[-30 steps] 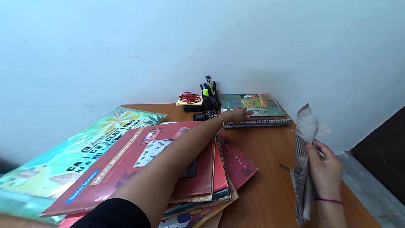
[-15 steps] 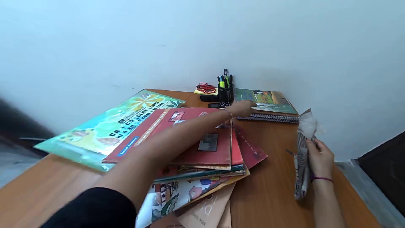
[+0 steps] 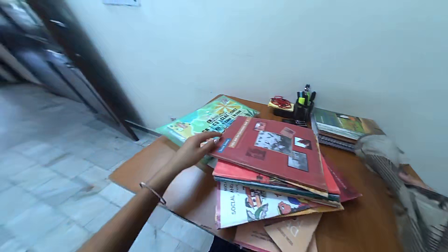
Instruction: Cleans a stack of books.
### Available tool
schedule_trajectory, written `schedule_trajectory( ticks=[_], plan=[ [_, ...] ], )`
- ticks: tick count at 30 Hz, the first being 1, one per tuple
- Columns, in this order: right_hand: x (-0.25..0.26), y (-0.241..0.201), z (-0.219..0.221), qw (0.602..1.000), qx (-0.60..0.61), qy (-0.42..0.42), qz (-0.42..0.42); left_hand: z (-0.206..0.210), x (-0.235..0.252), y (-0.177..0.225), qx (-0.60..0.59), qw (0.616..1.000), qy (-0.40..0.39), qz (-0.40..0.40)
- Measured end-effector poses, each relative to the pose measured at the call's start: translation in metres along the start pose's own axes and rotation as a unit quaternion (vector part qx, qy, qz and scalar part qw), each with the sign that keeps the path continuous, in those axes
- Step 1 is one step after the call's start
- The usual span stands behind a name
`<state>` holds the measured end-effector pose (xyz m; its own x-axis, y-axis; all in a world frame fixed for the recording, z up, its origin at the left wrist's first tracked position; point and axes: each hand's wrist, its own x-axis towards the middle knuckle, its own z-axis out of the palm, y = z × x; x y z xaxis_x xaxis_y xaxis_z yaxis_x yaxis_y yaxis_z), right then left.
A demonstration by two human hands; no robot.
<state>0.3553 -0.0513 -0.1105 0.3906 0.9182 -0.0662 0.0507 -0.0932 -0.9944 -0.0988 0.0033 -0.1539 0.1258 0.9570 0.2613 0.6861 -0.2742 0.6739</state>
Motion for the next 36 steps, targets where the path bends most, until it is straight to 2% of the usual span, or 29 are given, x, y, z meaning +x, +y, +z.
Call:
schedule_trajectory(
  ticks=[2, 5, 7, 11, 13, 16, 20, 23, 26, 29, 33, 36],
  plan=[
    [0.009, -0.010, 0.009, 0.990, -0.094, -0.066, -0.078, 0.011, -0.028, -0.003, -0.043, 0.998, 0.051, -0.015],
    [0.035, -0.003, 0.030, 0.969, -0.152, -0.095, -0.168, 0.029, -0.050, -0.011, -0.046, 0.989, 0.135, 0.042],
    [0.044, -0.018, 0.061, 0.959, -0.230, -0.096, -0.133, 0.037, -0.060, -0.013, -0.037, 0.982, 0.171, 0.068],
    [0.075, -0.021, 0.115, 0.898, -0.406, -0.096, -0.140, 0.050, -0.079, -0.004, -0.045, 0.969, 0.219, 0.107],
    [0.083, -0.017, 0.132, 0.875, -0.452, -0.102, -0.139, 0.058, -0.087, 0.000, -0.060, 0.960, 0.233, 0.144],
    [0.083, -0.023, 0.156, 0.861, -0.473, -0.116, -0.144, 0.066, -0.092, 0.005, -0.075, 0.951, 0.246, 0.174],
    [0.055, -0.033, 0.204, 0.842, -0.480, -0.170, -0.179, 0.079, -0.093, 0.011, -0.063, 0.940, 0.272, 0.197],
    [0.010, -0.038, 0.247, 0.820, -0.467, -0.254, -0.211, 0.086, -0.094, 0.012, -0.042, 0.938, 0.285, 0.195],
    [-0.045, -0.027, 0.275, 0.776, -0.447, -0.340, -0.287, 0.089, -0.097, 0.011, -0.028, 0.938, 0.291, 0.186],
    [-0.073, -0.028, 0.283, 0.719, -0.481, -0.395, -0.311, 0.092, -0.097, 0.010, -0.021, 0.934, 0.304, 0.186],
    [-0.041, -0.026, 0.278, 0.745, -0.450, -0.398, -0.289, 0.093, -0.095, 0.012, -0.038, 0.934, 0.305, 0.183],
    [0.001, -0.026, 0.269, 0.773, -0.441, -0.366, -0.272, 0.096, -0.095, 0.011, -0.047, 0.934, 0.306, 0.179]
  ],
)
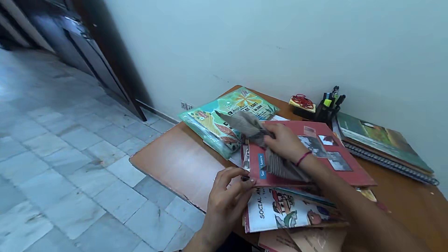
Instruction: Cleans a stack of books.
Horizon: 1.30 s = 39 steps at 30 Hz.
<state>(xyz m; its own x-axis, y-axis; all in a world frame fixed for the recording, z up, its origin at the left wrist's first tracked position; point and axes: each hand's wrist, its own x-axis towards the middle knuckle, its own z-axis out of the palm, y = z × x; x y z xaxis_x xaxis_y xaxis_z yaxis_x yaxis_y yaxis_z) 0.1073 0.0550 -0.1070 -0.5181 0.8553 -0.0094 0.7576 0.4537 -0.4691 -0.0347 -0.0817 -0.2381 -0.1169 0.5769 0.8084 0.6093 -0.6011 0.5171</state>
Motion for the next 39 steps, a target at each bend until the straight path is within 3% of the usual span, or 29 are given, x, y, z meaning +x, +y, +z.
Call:
schedule_trajectory(
  ticks=[4, 8, 13, 17, 22, 25, 27, 33, 39],
  plan=[
    [0.006, 0.069, -0.030, 0.990, -0.032, 0.098, 0.097, 0.000, 0.000, 0.001, -0.001, 1.000, 0.001, -0.002],
    [-0.020, 0.135, -0.059, 0.963, -0.070, 0.154, 0.210, 0.002, 0.000, 0.001, -0.015, 1.000, 0.008, 0.001],
    [-0.054, 0.137, -0.056, 0.936, -0.135, 0.173, 0.276, 0.009, -0.001, -0.001, -0.034, 0.999, 0.028, 0.003],
    [-0.054, 0.091, -0.034, 0.949, -0.150, 0.175, 0.215, 0.010, -0.002, -0.001, -0.033, 0.999, 0.029, 0.003],
    [-0.063, 0.004, 0.020, 0.981, -0.124, 0.149, 0.015, 0.009, -0.004, -0.001, -0.028, 0.999, 0.030, 0.008],
    [-0.078, -0.028, 0.052, 0.968, -0.135, 0.181, -0.109, 0.008, -0.004, -0.003, -0.019, 0.999, 0.025, 0.016],
    [-0.081, -0.026, 0.061, 0.951, -0.152, 0.223, -0.148, 0.008, -0.005, -0.005, -0.015, 0.999, 0.021, 0.021],
    [-0.102, 0.031, 0.035, 0.951, -0.153, 0.255, -0.087, 0.009, -0.004, -0.007, -0.010, 0.999, 0.018, 0.025],
    [-0.148, 0.119, -0.013, 0.950, -0.154, 0.262, 0.071, 0.011, 0.002, -0.005, -0.010, 0.999, 0.016, 0.025]
  ],
)
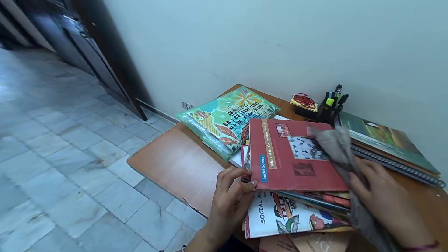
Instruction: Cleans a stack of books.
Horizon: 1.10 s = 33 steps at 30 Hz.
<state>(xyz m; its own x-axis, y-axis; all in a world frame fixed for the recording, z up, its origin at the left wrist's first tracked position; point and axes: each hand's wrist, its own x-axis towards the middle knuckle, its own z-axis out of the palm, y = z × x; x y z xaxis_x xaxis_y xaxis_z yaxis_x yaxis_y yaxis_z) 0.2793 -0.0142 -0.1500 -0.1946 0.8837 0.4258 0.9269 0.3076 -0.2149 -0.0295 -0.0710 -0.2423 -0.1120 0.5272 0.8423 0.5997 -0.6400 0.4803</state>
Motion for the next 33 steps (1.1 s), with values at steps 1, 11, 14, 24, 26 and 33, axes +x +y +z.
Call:
schedule_trajectory(
  ticks=[1, 11, 14, 24, 26, 33],
  plan=[
    [-0.003, 0.012, -0.005, 1.000, 0.003, -0.003, 0.029, 0.000, 0.002, 0.000, 0.005, 1.000, -0.003, -0.002],
    [-0.045, 0.075, -0.021, 0.969, 0.061, -0.098, 0.217, -0.017, 0.063, -0.019, 0.090, 0.937, -0.279, 0.188],
    [-0.067, 0.100, -0.009, 0.953, 0.114, -0.101, 0.262, -0.016, 0.078, -0.022, 0.063, 0.918, -0.298, 0.254],
    [-0.088, 0.122, 0.020, 0.944, 0.200, -0.007, 0.261, 0.000, 0.079, 0.017, 0.047, 0.881, -0.285, 0.374],
    [-0.089, 0.115, 0.013, 0.947, 0.200, -0.024, 0.251, -0.001, 0.065, 0.024, 0.032, 0.883, -0.285, 0.370],
    [-0.093, 0.116, 0.011, 0.951, 0.191, -0.030, 0.241, -0.008, 0.041, 0.029, 0.054, 0.903, -0.278, 0.322]
  ],
)
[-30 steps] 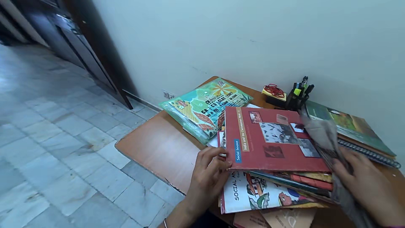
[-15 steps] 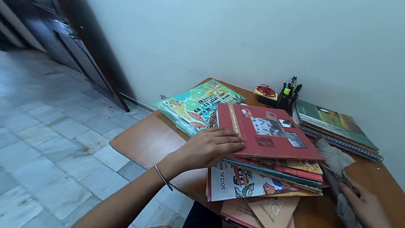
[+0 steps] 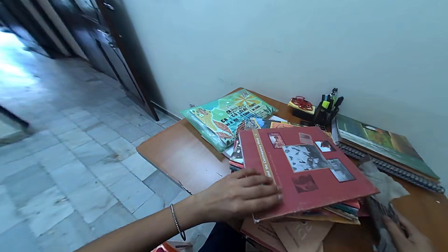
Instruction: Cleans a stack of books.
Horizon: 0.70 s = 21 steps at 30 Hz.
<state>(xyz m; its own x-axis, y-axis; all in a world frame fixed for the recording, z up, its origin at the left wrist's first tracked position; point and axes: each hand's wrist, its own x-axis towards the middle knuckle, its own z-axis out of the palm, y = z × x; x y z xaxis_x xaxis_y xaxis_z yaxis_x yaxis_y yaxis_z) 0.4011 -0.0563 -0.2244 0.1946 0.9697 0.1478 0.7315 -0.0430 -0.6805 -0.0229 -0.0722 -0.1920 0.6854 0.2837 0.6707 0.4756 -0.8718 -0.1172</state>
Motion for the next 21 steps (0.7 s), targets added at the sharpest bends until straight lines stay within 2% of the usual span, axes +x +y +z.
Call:
schedule_trajectory(
  ticks=[5, 9, 12, 15, 17, 21],
  plan=[
    [-0.003, -0.003, -0.002, 1.000, 0.003, -0.008, 0.005, 0.001, -0.008, -0.026, 0.072, 0.985, 0.038, -0.150],
    [-0.003, -0.005, -0.002, 1.000, 0.007, -0.005, 0.007, -0.002, -0.001, -0.036, 0.073, 0.983, 0.005, -0.169],
    [-0.002, -0.004, -0.002, 1.000, 0.007, -0.005, 0.006, -0.005, 0.010, -0.030, 0.038, 0.990, -0.070, -0.117],
    [-0.002, -0.003, -0.001, 1.000, 0.011, -0.003, 0.009, -0.002, 0.022, -0.028, -0.009, 0.991, -0.134, -0.004],
    [-0.002, -0.002, -0.001, 1.000, 0.011, -0.002, 0.011, 0.002, 0.028, -0.025, -0.062, 0.989, -0.122, 0.052],
    [-0.002, -0.002, -0.001, 1.000, 0.010, 0.000, 0.013, 0.004, 0.036, -0.010, -0.109, 0.985, -0.091, 0.098]
  ],
)
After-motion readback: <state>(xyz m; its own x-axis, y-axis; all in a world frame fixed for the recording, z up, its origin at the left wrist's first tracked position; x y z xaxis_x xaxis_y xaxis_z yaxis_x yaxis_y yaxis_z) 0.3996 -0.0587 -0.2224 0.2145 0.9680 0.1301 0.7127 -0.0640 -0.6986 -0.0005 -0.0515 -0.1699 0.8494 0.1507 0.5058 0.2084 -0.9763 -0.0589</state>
